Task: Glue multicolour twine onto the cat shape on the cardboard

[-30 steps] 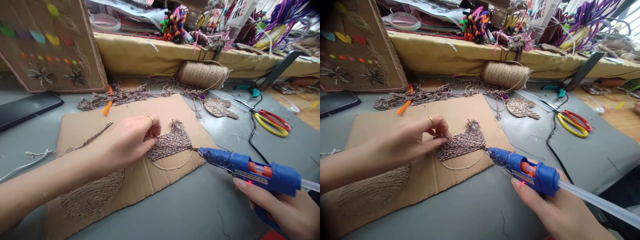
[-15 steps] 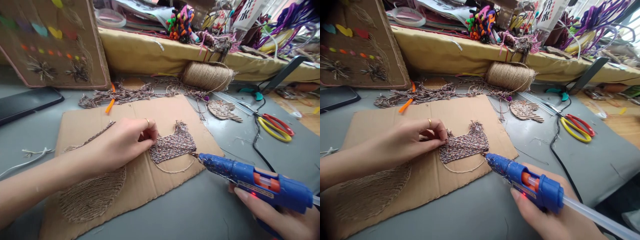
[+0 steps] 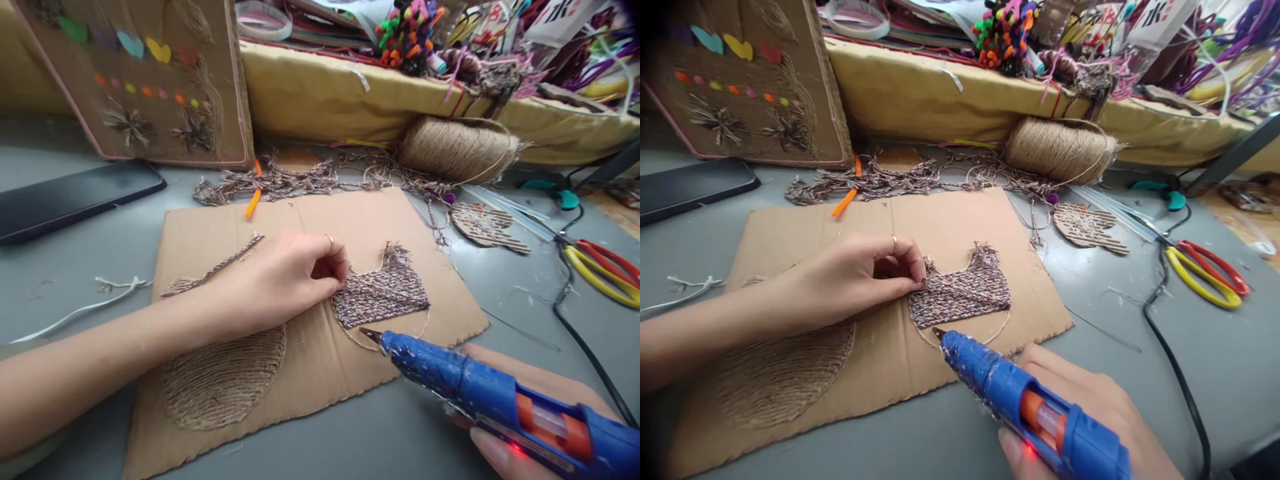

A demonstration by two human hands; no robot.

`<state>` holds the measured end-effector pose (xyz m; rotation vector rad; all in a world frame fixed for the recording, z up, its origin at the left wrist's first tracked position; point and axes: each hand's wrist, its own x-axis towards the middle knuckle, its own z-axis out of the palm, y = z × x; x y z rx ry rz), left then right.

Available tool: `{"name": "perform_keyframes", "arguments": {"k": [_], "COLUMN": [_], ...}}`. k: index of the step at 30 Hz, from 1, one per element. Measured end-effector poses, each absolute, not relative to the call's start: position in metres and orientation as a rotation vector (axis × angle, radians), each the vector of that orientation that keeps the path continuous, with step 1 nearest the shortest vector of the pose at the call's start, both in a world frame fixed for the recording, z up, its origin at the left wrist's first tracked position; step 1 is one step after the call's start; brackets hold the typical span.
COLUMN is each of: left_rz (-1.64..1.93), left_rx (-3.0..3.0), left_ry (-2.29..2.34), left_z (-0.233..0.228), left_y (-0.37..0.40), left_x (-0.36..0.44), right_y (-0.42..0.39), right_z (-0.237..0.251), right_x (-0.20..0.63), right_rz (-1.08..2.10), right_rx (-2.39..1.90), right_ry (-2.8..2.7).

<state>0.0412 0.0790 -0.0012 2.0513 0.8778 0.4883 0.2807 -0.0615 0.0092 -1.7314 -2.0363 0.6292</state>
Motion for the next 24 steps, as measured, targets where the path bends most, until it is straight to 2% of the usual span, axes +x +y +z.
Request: {"name": "perform_keyframes", "arguments": {"k": [3, 6, 15, 24], "left_rz": [0.507, 0.527, 0.536, 0.524], "left_rx": [2.059, 2.055, 2.065, 2.068], "left_ry": [0.861, 0.841, 0.838, 0.821], "left_z": [-0.002, -0.002, -0.001, -0.001], "left_y": [0.079, 0.078, 0.080, 0.080], "left_x": [0.041, 0.041, 0.042, 0.041], "right_y": [-0.052, -0.045, -0.046, -0.042], "right_z": [0.013, 0.012, 0.011, 0.010], "right_x": [0.273, 0.269, 0.262, 0.267], "right_rz": [0.509, 0.525, 0.523, 0.369], "right_rx": [-1.517, -1.404, -1.454, -1.371], "right_ry": [-2.121, -2.156, -2.197, -2.287]}}
